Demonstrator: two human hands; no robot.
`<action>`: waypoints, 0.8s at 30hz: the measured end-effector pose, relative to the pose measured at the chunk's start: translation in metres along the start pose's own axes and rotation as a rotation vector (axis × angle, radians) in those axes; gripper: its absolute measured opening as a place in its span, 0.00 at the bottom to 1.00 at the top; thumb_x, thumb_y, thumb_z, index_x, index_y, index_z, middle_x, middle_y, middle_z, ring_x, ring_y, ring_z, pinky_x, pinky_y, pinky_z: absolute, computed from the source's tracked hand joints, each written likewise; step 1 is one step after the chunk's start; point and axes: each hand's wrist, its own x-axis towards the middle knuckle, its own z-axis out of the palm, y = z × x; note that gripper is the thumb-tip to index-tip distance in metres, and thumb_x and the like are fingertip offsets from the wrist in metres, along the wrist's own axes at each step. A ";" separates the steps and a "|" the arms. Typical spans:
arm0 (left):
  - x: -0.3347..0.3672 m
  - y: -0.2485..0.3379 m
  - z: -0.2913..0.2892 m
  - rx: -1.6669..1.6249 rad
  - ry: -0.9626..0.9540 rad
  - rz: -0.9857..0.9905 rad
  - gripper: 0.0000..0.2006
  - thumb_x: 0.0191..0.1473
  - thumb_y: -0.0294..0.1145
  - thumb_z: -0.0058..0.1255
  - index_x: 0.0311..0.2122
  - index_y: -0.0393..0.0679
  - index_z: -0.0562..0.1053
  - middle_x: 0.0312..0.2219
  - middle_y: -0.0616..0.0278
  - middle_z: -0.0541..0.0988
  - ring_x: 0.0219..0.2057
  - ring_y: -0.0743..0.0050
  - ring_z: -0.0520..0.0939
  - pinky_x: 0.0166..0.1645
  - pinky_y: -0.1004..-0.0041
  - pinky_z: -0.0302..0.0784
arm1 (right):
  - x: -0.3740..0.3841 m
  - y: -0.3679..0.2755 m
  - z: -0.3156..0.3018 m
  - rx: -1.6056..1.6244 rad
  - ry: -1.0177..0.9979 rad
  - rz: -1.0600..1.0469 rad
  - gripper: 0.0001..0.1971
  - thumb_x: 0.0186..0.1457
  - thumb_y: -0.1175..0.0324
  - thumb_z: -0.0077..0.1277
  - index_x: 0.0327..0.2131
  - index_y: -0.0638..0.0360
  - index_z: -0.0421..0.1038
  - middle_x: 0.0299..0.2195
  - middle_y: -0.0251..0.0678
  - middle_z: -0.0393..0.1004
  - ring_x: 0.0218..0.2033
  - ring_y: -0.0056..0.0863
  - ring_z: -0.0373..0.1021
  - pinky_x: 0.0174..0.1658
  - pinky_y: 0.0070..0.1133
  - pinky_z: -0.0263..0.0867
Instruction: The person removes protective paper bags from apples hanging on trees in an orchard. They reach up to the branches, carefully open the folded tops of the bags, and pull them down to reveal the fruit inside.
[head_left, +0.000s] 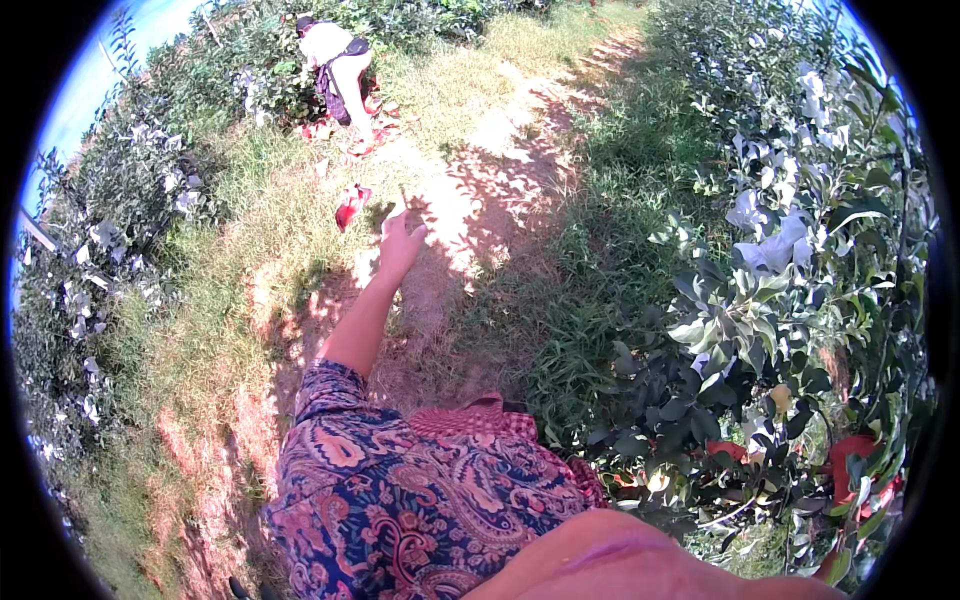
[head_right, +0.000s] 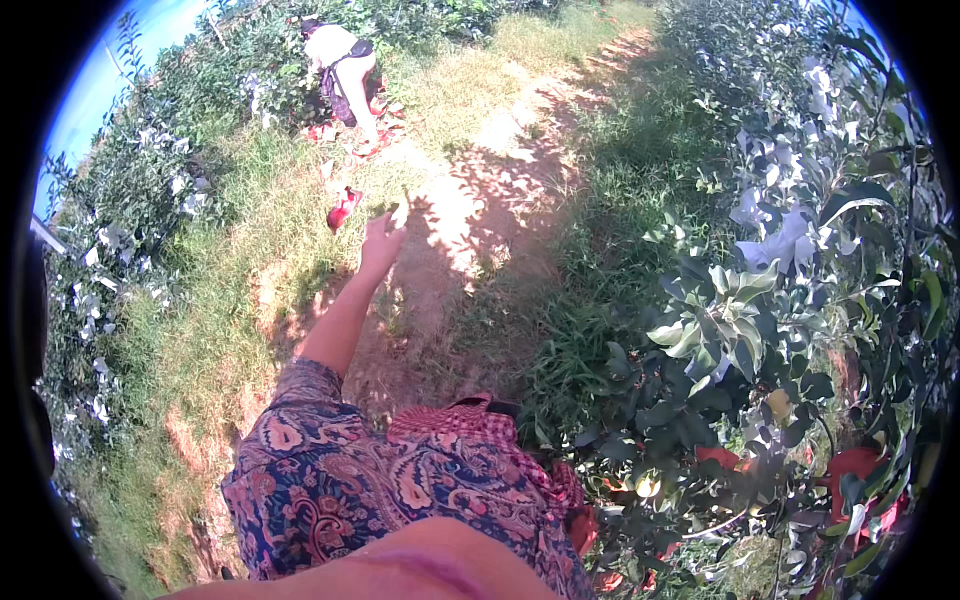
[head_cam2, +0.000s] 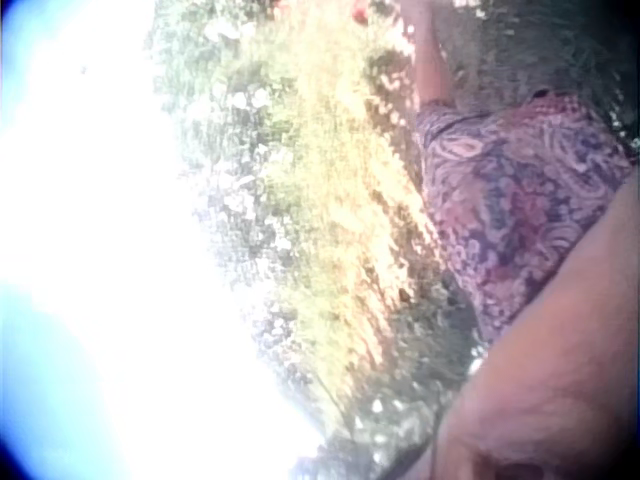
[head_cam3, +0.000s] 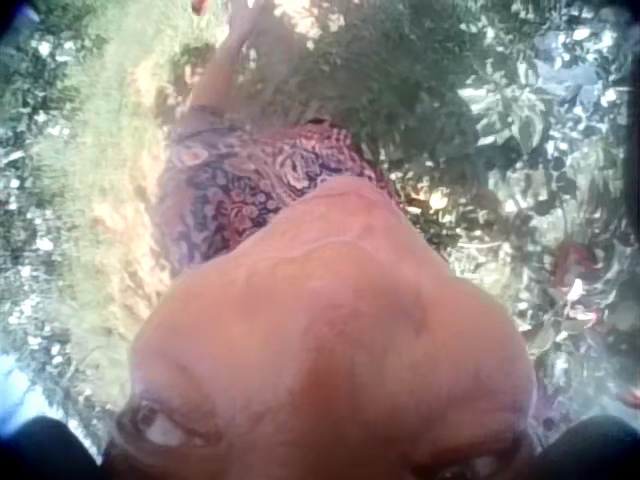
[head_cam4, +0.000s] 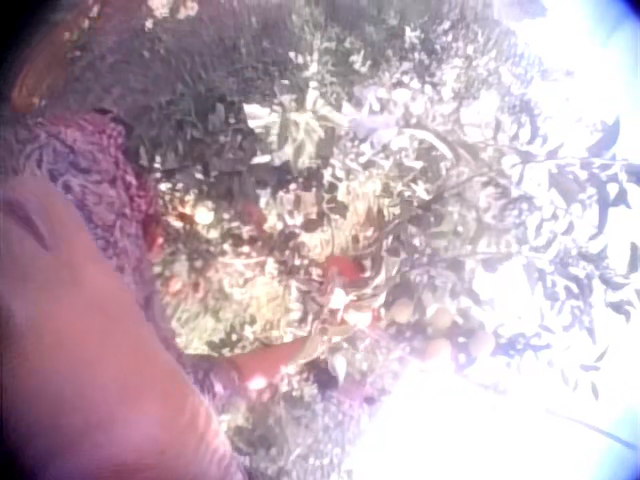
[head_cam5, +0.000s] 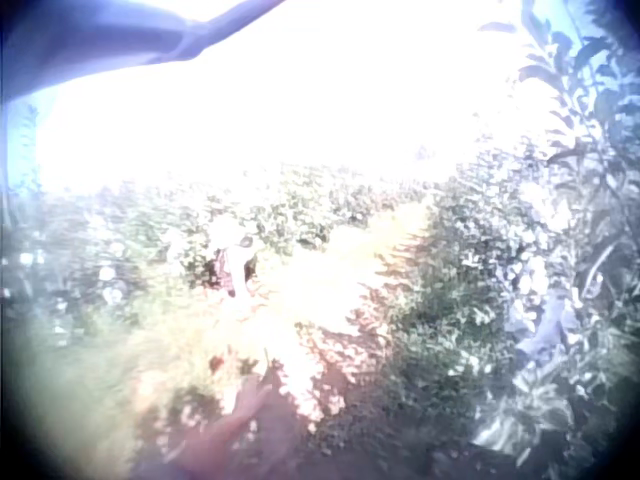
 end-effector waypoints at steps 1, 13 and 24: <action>-0.010 -0.031 -0.004 0.056 -0.027 0.062 0.25 0.47 0.37 0.55 0.51 0.38 0.69 0.46 0.47 0.71 0.50 0.53 0.71 0.53 0.65 0.67 | 0.003 0.001 0.008 0.040 -0.018 -0.006 0.32 0.48 0.64 0.58 0.53 0.59 0.54 0.36 0.36 0.74 0.33 0.21 0.70 0.31 0.20 0.65; -0.120 -0.046 0.040 -0.138 -0.377 -0.009 0.16 0.47 0.35 0.55 0.42 0.38 0.75 0.42 0.49 0.73 0.40 0.57 0.77 0.46 0.64 0.72 | 0.000 0.003 0.009 0.038 -0.060 -0.007 0.27 0.50 0.64 0.56 0.51 0.59 0.57 0.35 0.35 0.74 0.31 0.20 0.70 0.29 0.19 0.62; -0.121 -0.031 0.049 -0.318 -0.437 -0.072 0.13 0.50 0.31 0.52 0.41 0.36 0.75 0.38 0.52 0.74 0.24 0.70 0.80 0.30 0.70 0.74 | -0.003 0.007 -0.001 0.005 -0.063 0.004 0.22 0.52 0.65 0.54 0.49 0.59 0.59 0.34 0.35 0.74 0.30 0.19 0.70 0.27 0.18 0.60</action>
